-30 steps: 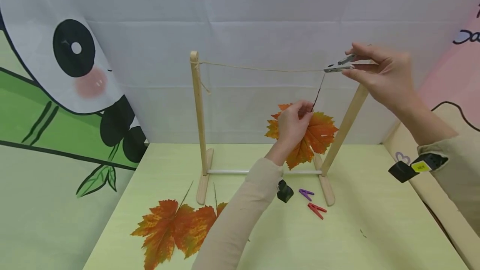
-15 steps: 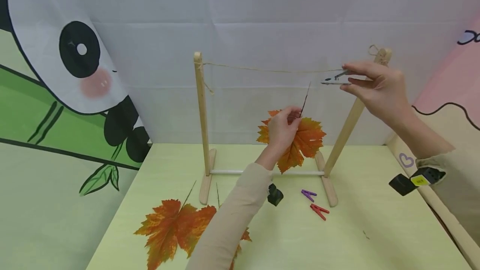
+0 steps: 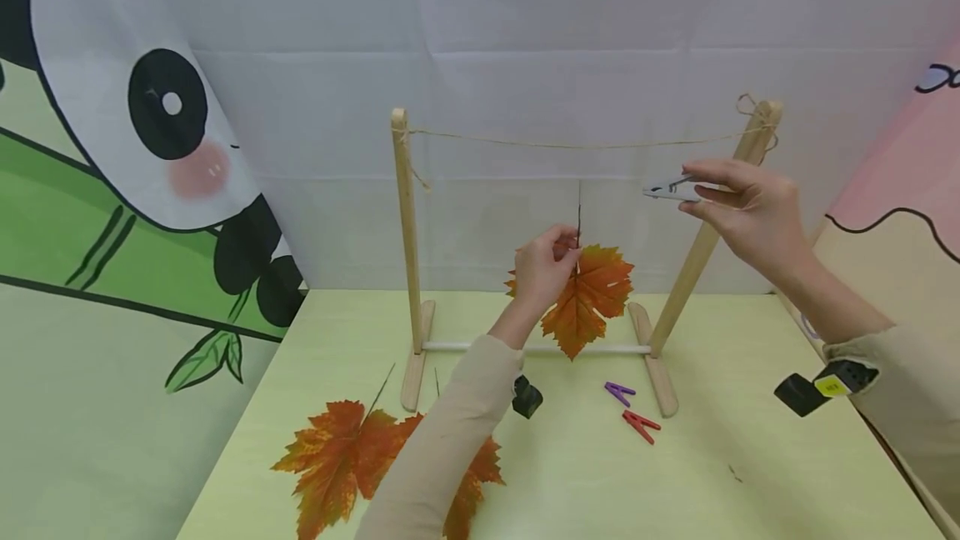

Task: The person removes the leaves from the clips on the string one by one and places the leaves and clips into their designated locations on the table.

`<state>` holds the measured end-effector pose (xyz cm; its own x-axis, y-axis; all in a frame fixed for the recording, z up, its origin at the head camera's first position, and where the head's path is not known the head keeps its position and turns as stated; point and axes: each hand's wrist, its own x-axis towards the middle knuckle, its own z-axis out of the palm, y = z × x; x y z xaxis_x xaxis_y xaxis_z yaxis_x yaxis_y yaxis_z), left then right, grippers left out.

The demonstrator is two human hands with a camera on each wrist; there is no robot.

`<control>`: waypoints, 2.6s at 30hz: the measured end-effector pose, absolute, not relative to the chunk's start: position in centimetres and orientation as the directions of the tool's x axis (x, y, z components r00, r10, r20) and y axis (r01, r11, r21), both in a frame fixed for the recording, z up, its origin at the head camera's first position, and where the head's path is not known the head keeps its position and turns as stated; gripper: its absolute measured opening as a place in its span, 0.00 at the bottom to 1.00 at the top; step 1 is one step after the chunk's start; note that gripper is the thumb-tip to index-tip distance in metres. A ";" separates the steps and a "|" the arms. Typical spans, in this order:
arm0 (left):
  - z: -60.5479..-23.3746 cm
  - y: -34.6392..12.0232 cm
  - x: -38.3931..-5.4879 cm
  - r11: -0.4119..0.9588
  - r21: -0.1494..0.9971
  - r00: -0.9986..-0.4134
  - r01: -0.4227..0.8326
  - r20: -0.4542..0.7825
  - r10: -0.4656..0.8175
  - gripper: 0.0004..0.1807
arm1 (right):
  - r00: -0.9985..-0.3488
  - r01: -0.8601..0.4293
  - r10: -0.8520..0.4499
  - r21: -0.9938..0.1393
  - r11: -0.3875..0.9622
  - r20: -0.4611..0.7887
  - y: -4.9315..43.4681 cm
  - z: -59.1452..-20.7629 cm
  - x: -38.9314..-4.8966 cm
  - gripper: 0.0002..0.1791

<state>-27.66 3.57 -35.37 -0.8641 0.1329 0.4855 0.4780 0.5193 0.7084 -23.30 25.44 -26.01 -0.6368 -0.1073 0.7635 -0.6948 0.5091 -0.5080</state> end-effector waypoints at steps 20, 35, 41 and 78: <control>-38.2 -1.3 -27.6 0.513 0.706 -0.853 0.488 0.511 0.108 0.07 | -0.711 -0.643 -0.103 -0.585 0.494 0.695 24.6 -29.0 -22.0 0.21; -41.1 -3.3 -27.0 0.549 0.723 -0.895 0.419 0.431 0.116 0.07 | -0.746 -0.608 -0.074 -0.631 0.481 0.662 24.8 -33.3 -21.5 0.20; -42.3 -4.3 -26.7 0.528 0.768 -0.925 0.363 0.367 0.103 0.07 | -0.757 -0.597 -0.061 -0.650 0.470 0.651 25.0 -35.4 -21.2 0.20; -46.1 -8.0 -23.3 0.425 0.881 -0.978 0.207 0.177 0.109 0.13 | -0.892 -0.422 -0.010 -0.824 0.378 0.452 24.0 -43.8 -16.9 0.18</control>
